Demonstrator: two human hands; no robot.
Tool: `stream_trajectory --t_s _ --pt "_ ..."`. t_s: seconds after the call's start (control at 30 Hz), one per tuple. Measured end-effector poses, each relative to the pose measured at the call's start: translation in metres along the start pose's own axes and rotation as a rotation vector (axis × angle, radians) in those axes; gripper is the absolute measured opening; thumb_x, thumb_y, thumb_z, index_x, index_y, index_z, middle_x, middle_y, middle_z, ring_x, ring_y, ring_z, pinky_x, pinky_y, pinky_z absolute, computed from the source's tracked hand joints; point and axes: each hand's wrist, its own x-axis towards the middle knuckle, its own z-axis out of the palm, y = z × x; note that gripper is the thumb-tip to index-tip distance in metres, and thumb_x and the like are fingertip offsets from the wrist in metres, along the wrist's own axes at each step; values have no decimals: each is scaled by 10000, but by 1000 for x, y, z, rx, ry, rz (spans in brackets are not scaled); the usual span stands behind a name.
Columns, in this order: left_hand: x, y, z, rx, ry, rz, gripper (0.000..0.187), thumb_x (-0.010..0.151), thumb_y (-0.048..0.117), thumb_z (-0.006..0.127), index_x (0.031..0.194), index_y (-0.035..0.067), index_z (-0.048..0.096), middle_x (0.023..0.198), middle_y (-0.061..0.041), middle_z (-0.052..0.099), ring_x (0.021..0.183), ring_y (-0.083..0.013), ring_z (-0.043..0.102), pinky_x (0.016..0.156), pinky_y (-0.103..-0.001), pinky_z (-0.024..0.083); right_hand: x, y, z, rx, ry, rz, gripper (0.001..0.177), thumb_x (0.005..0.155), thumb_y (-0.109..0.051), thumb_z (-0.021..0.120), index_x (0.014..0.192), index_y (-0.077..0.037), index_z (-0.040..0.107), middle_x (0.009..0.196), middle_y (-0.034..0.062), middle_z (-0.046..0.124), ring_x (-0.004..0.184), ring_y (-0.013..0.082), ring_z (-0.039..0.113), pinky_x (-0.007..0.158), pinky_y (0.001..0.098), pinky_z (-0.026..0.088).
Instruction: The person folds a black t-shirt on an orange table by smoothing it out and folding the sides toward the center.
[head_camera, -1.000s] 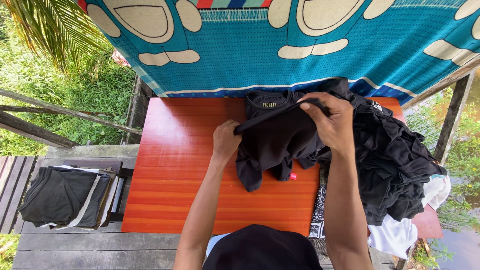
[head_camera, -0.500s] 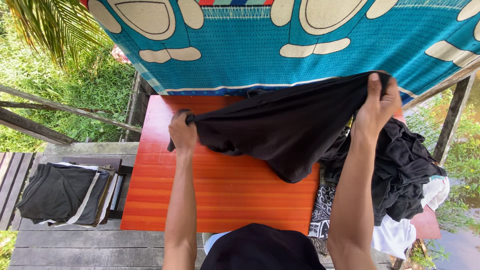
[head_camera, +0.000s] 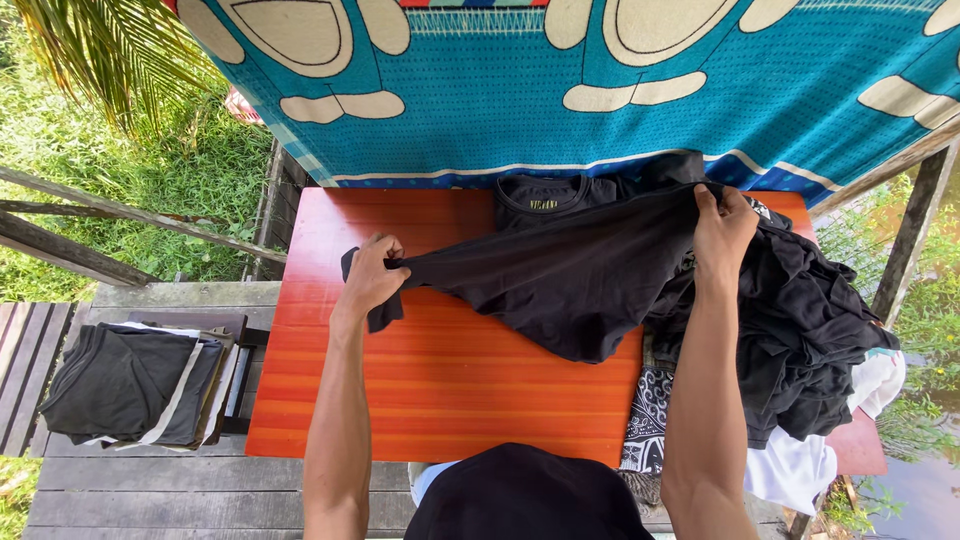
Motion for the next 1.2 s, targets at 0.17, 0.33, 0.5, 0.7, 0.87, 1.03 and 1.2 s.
stream_trajectory --t_s 0.17,0.33,0.5,0.7,0.87,1.03,1.2 --pt "-7 7 -9 -110 138 119 151 761 -9 707 911 -5 688 901 -139 682 847 -275 690 774 -364 542 3 29 -9 -95 40 20 286 1032 -135 766 882 47 603 753 -45 458 687 57 348 601 288 286" --pt "-9 2 -1 -13 242 209 157 769 2 728 912 36 782 890 -121 719 879 -280 688 755 -376 570 -11 22 -5 -524 120 -115 282 943 -187 846 885 27 671 703 86 530 631 190 496 613 361 419" --pt "-19 -12 7 274 49 71 151 771 132 823 902 59 807 886 -150 722 858 -343 678 760 -475 543 -30 -19 -12 -769 12 139 243 905 -257 799 993 -31 793 743 154 701 696 323 674 634 410 509" --pt "-14 -8 15 420 -7 -294 250 1093 227 535 1079 9 657 860 -240 727 780 -415 713 673 -502 546 -22 -12 -14 -259 -291 523 361 1093 -161 464 1337 91 551 899 259 754 748 358 766 556 369 591" --pt "23 33 -1 -518 289 -263 317 1086 199 357 1331 -2 351 1198 -242 670 901 -321 792 578 -361 626 3 -2 10 74 -206 97 283 1218 -228 490 1266 50 513 1045 133 679 930 244 684 798 381 608" --pt "48 90 -37 -663 639 173 172 1091 33 454 1248 -16 405 1215 -199 606 1074 -282 794 723 -357 664 27 -61 16 704 -115 -124 390 1143 -339 583 1347 -33 455 1367 149 611 1291 295 664 1069 525 599" --pt "38 131 -84 -392 1007 524 209 1037 -61 526 1239 -7 526 942 -103 606 792 -126 615 732 -267 531 7 -119 -7 931 -21 -296 499 990 -475 593 1369 -165 496 1410 68 611 1359 220 586 1205 505 476"
